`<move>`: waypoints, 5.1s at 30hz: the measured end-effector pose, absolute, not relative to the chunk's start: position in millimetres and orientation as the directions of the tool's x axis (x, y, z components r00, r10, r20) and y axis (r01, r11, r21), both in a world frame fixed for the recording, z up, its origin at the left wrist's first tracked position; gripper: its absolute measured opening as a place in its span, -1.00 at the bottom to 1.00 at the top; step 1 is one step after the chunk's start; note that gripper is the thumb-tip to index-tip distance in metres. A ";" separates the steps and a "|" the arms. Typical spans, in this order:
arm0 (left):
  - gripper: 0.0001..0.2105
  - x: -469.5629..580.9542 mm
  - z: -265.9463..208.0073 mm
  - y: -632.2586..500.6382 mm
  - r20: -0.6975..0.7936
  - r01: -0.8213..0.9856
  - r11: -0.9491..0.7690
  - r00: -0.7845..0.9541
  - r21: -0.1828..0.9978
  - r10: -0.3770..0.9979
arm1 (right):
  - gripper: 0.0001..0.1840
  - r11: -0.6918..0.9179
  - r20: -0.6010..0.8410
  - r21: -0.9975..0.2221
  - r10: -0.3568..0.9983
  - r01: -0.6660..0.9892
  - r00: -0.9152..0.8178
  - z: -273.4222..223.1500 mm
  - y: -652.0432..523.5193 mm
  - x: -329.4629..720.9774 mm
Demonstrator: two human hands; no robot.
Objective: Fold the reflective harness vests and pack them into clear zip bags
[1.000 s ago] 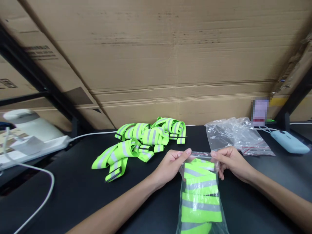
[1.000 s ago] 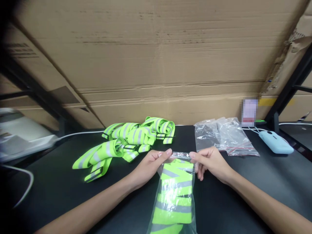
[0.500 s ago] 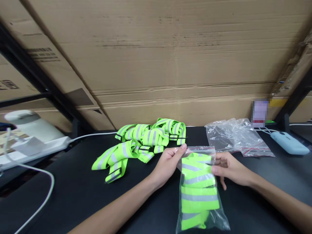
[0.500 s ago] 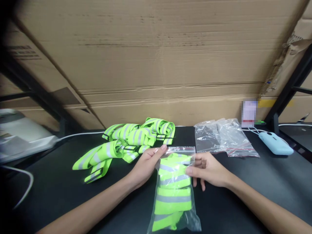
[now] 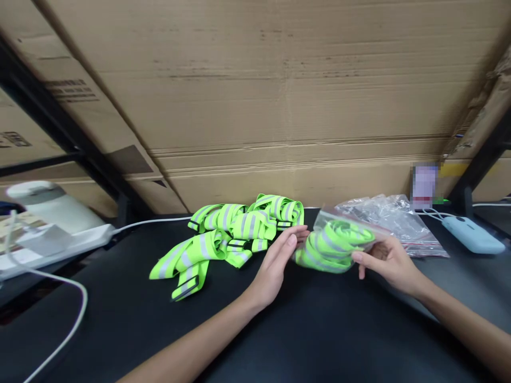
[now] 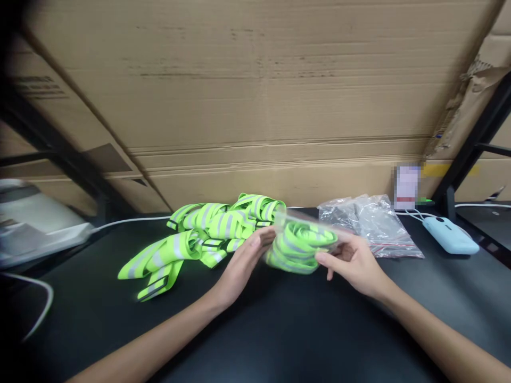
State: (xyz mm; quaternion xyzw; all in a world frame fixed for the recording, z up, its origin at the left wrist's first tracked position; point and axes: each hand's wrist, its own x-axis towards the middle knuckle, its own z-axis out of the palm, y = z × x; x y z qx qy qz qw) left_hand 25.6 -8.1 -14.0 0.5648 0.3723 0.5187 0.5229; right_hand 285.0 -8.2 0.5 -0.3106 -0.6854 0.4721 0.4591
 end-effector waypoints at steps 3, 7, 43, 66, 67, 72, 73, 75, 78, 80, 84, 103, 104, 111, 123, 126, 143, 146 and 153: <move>-0.58 25.2 -12.8 -9.5 0.303 0.008 -0.304 0.071 0.953 0.950 | -0.56 0.673 0.545 -0.703 0.718 0.229 -0.433 -2.0 -6.2 292.4; -0.68 23.0 -5.8 -11.2 0.441 0.220 -0.436 0.028 0.873 0.897 | -0.53 0.787 0.507 -0.429 0.616 0.444 -0.602 -12.7 -5.7 291.6; -0.59 107.9 -30.2 56.9 0.428 0.595 -0.723 0.585 0.352 0.689 | -0.73 0.466 0.706 -0.128 0.663 0.875 -0.249 20.5 45.7 412.1; -0.56 100.2 -23.6 55.1 0.439 0.512 -0.831 0.709 0.216 0.551 | -0.82 0.711 0.806 0.156 0.309 0.685 -0.505 25.9 -0.3 325.3; -0.53 92.1 -21.4 51.3 0.436 0.526 -0.826 0.707 0.202 0.557 | -0.80 0.693 0.829 0.158 0.294 0.704 -0.475 27.5 1.1 332.0; -0.64 33.4 -10.8 32.9 0.510 0.550 -0.834 0.705 0.046 0.493 | -0.80 0.533 0.923 0.101 0.266 0.840 -0.279 31.7 10.8 377.6; -0.66 18.8 -9.4 30.7 0.540 0.569 -0.822 0.685 0.023 0.489 | -0.82 0.522 0.904 0.082 0.320 0.849 -0.284 29.1 13.9 384.4; -0.70 -10.8 -7.0 28.9 0.583 0.634 -0.773 0.631 -0.007 0.512 | -0.77 0.537 0.809 0.074 0.460 0.840 -0.365 19.4 21.7 393.4; -0.70 -49.3 -4.6 32.0 0.592 0.788 -0.615 0.509 -0.029 0.625 | -0.65 0.548 0.643 0.108 0.598 0.830 -0.478 0.9 32.8 397.5; -0.53 -67.3 -4.1 37.4 0.554 0.878 -0.479 0.398 0.001 0.731 | -0.62 0.524 0.604 0.117 0.636 0.843 -0.479 -5.7 35.5 395.5; -0.42 -85.8 -6.1 52.5 0.426 0.895 -0.435 0.356 0.100 0.832 | -0.69 0.535 0.682 0.106 0.575 0.838 -0.452 3.9 27.1 376.8; -0.63 -119.4 -10.3 68.4 0.602 0.844 -0.491 0.281 0.217 0.748 | -0.73 0.810 0.488 -0.178 0.565 0.558 -0.665 -20.1 22.2 203.5; -0.66 -120.4 -11.2 69.6 0.619 0.854 -0.470 0.248 0.223 0.745 | -0.72 0.826 0.506 -0.169 0.541 0.538 -0.672 -18.3 17.5 207.1; -0.69 -117.3 -20.5 70.7 0.574 0.842 -0.417 0.164 0.342 0.802 | -0.67 0.851 0.616 -0.188 0.490 0.490 -0.616 -21.3 6.4 206.4; -0.63 -98.1 -24.0 66.0 0.622 0.815 -0.579 0.439 0.029 0.649 | -0.17 0.748 0.400 -0.382 0.663 0.543 -0.632 -17.5 32.2 183.4; -0.59 -92.1 -22.1 64.6 0.593 0.806 -0.588 0.507 -0.070 0.625 | -0.22 0.659 0.364 -0.398 0.752 0.639 -0.549 -19.4 35.5 183.5; -0.68 -101.3 -21.8 73.9 0.744 0.924 -0.383 0.262 -0.009 0.615 | -0.67 0.697 0.419 -0.538 0.709 0.475 -0.567 -18.6 5.7 219.3; -0.72 -97.4 -14.0 65.7 0.812 0.928 -0.363 0.274 -0.083 0.515 | -0.71 0.535 0.341 -0.767 0.807 0.354 -0.482 -20.2 -4.4 236.5; -0.86 -29.8 0.0 5.2 0.618 0.523 -0.823 0.577 0.222 0.533 | -0.53 0.247 0.240 -0.953 0.969 0.174 -0.058 -30.2 -4.9 241.2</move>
